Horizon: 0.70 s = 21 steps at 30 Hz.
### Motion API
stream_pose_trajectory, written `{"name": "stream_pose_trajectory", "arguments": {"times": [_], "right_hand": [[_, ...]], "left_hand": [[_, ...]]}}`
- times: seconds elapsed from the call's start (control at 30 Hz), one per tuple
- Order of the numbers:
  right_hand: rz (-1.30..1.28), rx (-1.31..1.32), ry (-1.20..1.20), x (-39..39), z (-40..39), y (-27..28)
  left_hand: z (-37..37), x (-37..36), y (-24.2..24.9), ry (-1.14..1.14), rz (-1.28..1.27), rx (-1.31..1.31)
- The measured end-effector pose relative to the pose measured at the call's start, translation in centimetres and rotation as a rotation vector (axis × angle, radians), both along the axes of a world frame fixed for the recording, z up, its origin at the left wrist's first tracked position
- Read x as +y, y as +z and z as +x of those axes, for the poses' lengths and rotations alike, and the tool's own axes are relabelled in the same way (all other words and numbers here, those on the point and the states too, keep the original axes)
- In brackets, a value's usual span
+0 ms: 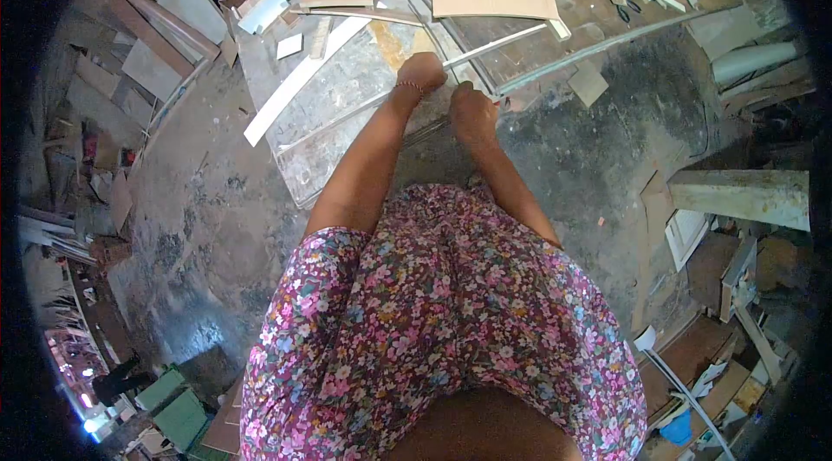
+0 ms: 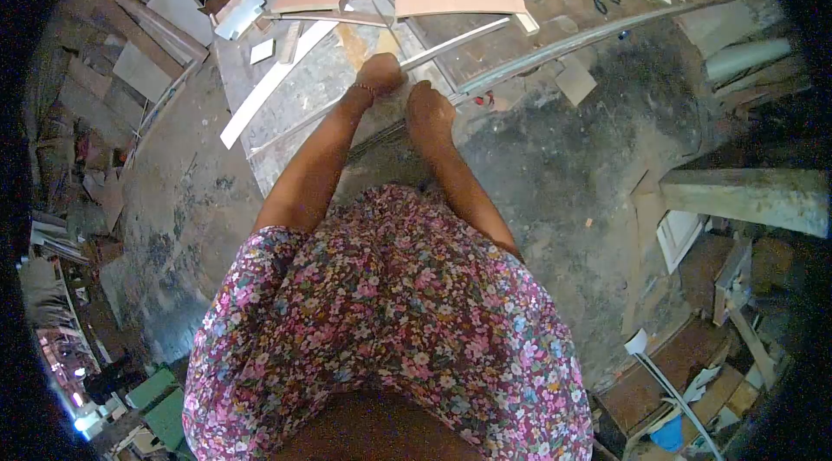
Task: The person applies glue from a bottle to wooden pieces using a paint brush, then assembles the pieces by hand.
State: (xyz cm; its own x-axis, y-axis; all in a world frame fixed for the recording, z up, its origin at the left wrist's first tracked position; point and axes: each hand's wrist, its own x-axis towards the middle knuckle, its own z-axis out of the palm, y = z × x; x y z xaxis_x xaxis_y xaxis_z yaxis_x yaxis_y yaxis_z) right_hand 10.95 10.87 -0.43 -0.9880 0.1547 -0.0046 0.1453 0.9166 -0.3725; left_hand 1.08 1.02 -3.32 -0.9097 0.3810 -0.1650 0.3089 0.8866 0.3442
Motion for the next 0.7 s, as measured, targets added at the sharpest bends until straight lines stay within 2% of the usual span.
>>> {"name": "stream_pose_trajectory", "arguments": {"times": [0.07,0.17,0.3,0.37,0.47,0.5,0.6,0.7], "right_hand": [[-0.008,-0.015,-0.010,0.1,-0.5,0.3],[-0.014,0.121,0.079,-0.4,-2.4,-0.2],[-0.017,0.104,-0.038,-0.8,-3.5,-1.4],[0.022,0.136,0.041,-0.6,-2.4,-1.2],[0.052,0.147,0.116,0.4,-1.7,-1.3],[0.053,0.140,0.138,0.3,-1.5,-1.2],[-0.071,0.101,-0.009,0.1,-1.0,-0.6],[-0.044,0.072,-0.032,-0.8,-2.3,-1.0]], "left_hand": [[-0.2,0.1,0.2,-0.050,-0.003,0.034],[0.0,-0.2,0.4,-0.097,-0.022,0.102],[-1.8,-0.2,0.2,-0.135,-0.034,0.106],[-1.2,-0.6,-0.9,-0.120,-0.033,0.031],[-1.6,0.0,0.7,-0.040,-0.021,-0.167],[-1.7,-0.1,0.9,-0.077,-0.046,-0.138],[-1.5,-0.2,0.8,-0.138,-0.062,-0.052],[-1.9,-0.9,0.8,-0.199,-0.088,0.018]]}}
